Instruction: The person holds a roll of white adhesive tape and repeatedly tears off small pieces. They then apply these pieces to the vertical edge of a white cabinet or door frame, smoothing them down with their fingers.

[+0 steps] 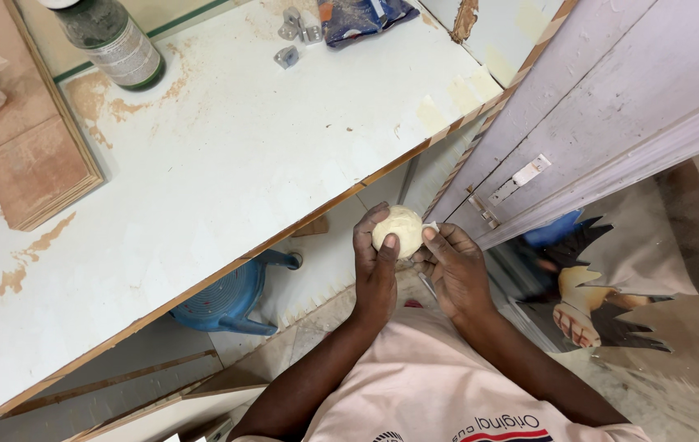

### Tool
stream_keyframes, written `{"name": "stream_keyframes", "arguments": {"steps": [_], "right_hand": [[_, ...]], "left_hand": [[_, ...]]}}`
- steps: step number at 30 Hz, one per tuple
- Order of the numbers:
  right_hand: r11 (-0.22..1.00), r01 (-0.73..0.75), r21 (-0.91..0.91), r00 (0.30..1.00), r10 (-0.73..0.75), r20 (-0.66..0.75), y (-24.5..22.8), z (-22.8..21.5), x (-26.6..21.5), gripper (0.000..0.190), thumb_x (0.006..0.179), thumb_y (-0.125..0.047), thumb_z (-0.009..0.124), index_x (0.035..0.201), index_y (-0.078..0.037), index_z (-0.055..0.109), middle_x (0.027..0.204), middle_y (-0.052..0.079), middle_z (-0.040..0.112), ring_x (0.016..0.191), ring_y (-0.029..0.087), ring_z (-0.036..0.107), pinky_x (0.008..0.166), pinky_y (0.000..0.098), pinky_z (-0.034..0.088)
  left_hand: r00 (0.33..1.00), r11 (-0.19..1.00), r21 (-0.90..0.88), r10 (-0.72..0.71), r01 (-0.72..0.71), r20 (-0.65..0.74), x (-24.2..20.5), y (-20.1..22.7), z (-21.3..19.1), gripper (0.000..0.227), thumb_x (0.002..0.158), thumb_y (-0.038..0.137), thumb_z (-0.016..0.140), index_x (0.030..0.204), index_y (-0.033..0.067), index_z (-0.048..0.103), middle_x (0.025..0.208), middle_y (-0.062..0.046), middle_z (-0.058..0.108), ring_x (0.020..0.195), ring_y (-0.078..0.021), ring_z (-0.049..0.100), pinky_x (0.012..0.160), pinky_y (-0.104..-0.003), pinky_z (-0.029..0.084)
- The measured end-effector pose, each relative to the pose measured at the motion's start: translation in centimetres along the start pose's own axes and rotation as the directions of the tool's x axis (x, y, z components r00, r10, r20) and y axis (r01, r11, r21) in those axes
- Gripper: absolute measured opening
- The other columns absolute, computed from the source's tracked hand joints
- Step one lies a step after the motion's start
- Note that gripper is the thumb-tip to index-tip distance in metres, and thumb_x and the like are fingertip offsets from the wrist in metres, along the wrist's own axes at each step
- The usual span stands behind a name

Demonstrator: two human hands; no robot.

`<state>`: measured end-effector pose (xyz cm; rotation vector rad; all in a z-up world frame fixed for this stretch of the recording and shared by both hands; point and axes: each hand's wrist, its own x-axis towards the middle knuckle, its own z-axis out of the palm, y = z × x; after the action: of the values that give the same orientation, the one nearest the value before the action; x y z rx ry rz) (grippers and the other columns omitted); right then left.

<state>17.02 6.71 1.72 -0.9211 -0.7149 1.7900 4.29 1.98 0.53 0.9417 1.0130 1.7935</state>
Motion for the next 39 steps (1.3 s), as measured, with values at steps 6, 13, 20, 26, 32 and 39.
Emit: {"name": "stream_keyframes", "arguments": {"steps": [6, 13, 20, 26, 32, 39], "right_hand": [[0.999, -0.037, -0.004, 0.997, 0.037, 0.074, 0.1, -0.2, 0.5, 0.043, 0.089, -0.026, 0.072, 0.129, -0.022, 0.059, 0.106, 0.003, 0.068, 0.093, 0.015, 0.069, 0.078, 0.034, 0.058], [0.996, 0.062, -0.061, 0.978, -0.049, 0.202, 0.2, 0.4, 0.6, 0.061, 0.101, -0.052, 0.056, 0.136, -0.002, 0.051, 0.128, 0.012, 0.064, 0.114, 0.022, 0.062, 0.093, 0.0371, 0.055], [0.866, 0.371, -0.336, 0.92, -0.294, 0.258, 1.6, 2.0, 1.1, 0.061, 0.099, -0.051, 0.061, 0.136, -0.006, 0.043, 0.121, 0.012, 0.055, 0.109, 0.016, 0.057, 0.091, 0.0307, 0.053], [0.89, 0.383, -0.246, 0.922, -0.35, 0.167, 1.9, 2.3, 2.0, 0.043, 0.105, -0.046, 0.052, 0.123, -0.007, 0.049, 0.109, 0.008, 0.056, 0.096, 0.014, 0.058, 0.081, 0.0286, 0.053], [0.756, 0.477, -0.449, 0.877, -0.444, 0.184, 1.9, 2.8, 1.5, 0.038, 0.108, -0.043, 0.047, 0.116, -0.006, 0.052, 0.104, 0.007, 0.057, 0.092, 0.014, 0.057, 0.08, 0.0277, 0.051], [0.221, 0.794, -0.567, 0.56, -0.629, 0.539, 0.6, 3.0, 1.6, 0.049, 0.112, -0.05, 0.041, 0.111, -0.003, 0.056, 0.104, 0.009, 0.056, 0.09, 0.018, 0.058, 0.078, 0.0306, 0.049]], "left_hand": [[0.999, 0.989, -0.148, -0.005, 0.01, 0.037, 0.3, -0.1, 0.0, 0.05, 0.11, 0.041, 0.049, 0.146, 0.0079, 0.039, 0.152, -0.016, 0.044, 0.137, -0.0249, 0.048, 0.116, -0.039, 0.042], [0.997, 0.98, -0.184, -0.063, 0.069, 0.041, 0.8, 0.5, -0.3, 0.054, 0.109, 0.047, 0.043, 0.147, 0.0092, 0.038, 0.144, -0.017, 0.048, 0.129, -0.0252, 0.053, 0.108, -0.039, 0.049], [0.992, 0.997, -0.045, -0.064, 0.069, 0.108, 0.5, 0.0, -0.2, 0.052, 0.111, 0.044, 0.043, 0.148, 0.008, 0.04, 0.144, -0.016, 0.048, 0.131, -0.0239, 0.051, 0.111, -0.037, 0.046], [0.986, 0.984, -0.146, -0.076, 0.098, 0.149, 0.6, 0.2, -0.4, 0.049, 0.11, 0.042, 0.043, 0.146, 0.0082, 0.04, 0.146, -0.015, 0.049, 0.132, -0.023, 0.052, 0.11, -0.037, 0.047], [0.993, 0.983, -0.174, -0.032, 0.052, 0.114, 1.4, 0.4, -0.9, 0.039, 0.107, 0.036, 0.05, 0.133, 0.007, 0.046, 0.145, -0.017, 0.053, 0.13, -0.0223, 0.054, 0.11, -0.036, 0.047], [0.995, 0.962, -0.272, -0.058, 0.034, -0.079, 2.4, -0.9, -0.8, 0.035, 0.109, 0.038, 0.056, 0.112, 0.0029, 0.052, 0.107, -0.023, 0.065, 0.093, -0.0251, 0.067, 0.081, -0.038, 0.059]]}}
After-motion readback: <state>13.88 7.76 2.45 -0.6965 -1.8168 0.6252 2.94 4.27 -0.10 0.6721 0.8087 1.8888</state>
